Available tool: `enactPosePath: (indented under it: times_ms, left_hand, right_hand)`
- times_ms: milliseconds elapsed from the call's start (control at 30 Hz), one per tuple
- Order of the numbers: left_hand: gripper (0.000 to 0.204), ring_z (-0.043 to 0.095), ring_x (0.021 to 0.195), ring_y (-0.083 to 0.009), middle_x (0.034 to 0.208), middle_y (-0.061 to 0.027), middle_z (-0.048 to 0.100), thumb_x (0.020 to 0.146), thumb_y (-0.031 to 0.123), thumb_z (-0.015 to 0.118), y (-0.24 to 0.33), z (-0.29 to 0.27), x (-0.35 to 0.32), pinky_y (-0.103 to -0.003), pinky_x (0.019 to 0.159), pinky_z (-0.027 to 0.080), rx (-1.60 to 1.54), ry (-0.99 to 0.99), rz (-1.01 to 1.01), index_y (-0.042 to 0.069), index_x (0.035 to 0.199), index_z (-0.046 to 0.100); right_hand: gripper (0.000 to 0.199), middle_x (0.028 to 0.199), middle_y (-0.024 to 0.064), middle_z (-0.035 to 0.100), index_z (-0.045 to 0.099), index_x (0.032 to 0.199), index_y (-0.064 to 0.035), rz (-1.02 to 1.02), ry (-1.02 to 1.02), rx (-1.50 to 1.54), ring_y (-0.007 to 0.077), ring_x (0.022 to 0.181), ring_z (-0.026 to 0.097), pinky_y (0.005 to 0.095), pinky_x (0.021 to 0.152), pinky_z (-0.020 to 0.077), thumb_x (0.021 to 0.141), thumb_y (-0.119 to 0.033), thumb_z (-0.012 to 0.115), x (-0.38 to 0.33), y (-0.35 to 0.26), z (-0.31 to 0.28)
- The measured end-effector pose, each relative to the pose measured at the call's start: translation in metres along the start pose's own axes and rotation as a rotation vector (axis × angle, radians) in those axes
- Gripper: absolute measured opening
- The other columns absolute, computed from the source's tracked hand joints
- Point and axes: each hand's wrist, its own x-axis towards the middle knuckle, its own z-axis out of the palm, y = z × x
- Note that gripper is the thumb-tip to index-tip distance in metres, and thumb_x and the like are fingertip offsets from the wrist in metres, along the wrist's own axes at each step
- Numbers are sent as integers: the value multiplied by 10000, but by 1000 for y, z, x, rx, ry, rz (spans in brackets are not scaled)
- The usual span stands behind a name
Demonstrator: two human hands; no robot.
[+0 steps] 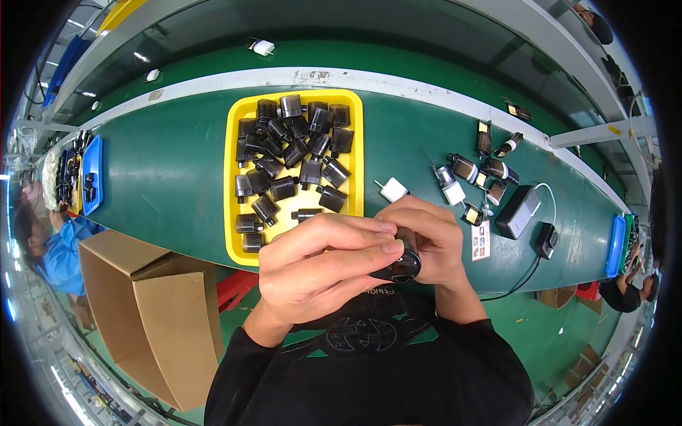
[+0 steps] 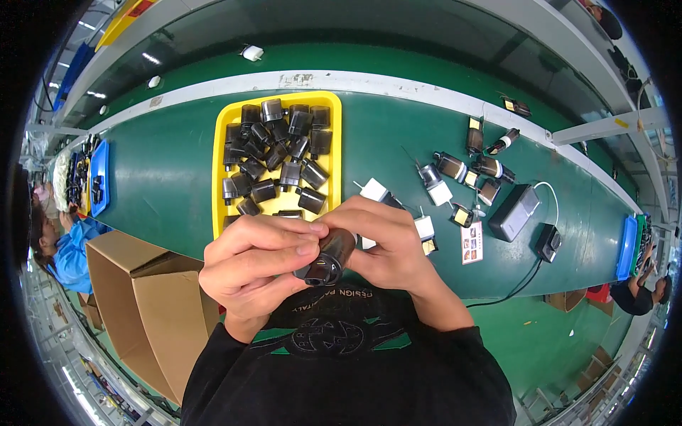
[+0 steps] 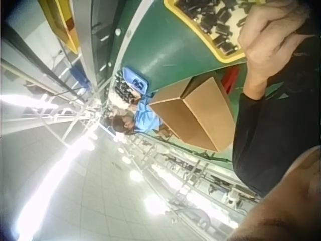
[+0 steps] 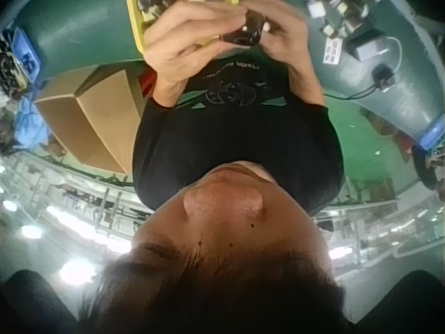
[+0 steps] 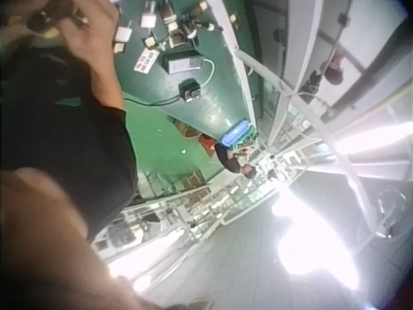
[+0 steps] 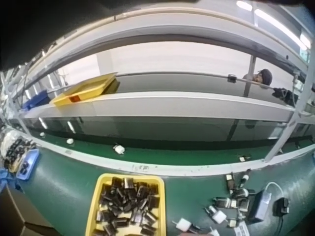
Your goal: The person assembles small black and white plastic electronic components by hand on a factory assembly line.
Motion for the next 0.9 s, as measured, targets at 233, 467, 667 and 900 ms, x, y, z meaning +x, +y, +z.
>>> enactPosePath:
  times_ms: [233,467,667,900]
  left_hand:
    - [349,669,875,-286,887,-141,628,595,-10,782,3,1,1,-334,757,580,40,6,-22,-52,930,696]
    - [331,671,872,-280,885,-136,628,609,-14,781,2,0,0,-331,758,580,18,6,-31,-53,926,694]
    - [414,598,810,-190,910,-110,602,625,0,814,-1,-3,-5,-274,713,495,-102,96,-209,-46,1000,646]
    - [360,501,901,-142,989,-85,507,760,31,641,-25,1,-10,-273,831,419,-360,277,-504,-23,1091,510]
  right_hand:
    - [303,844,119,651,641,991,27,36,12,-123,234,735,641,300,614,501,696,30,711,-1,-6,-1]
    - [363,870,147,655,631,1028,69,-24,-9,-163,187,712,632,259,596,483,734,-101,760,-2,-8,-3]
    - [460,974,121,654,578,1166,50,216,54,127,169,827,651,272,674,526,749,-39,750,-11,-19,4]
    - [177,616,-31,545,664,880,50,729,35,443,17,562,462,200,479,354,816,-104,725,-5,-3,12]
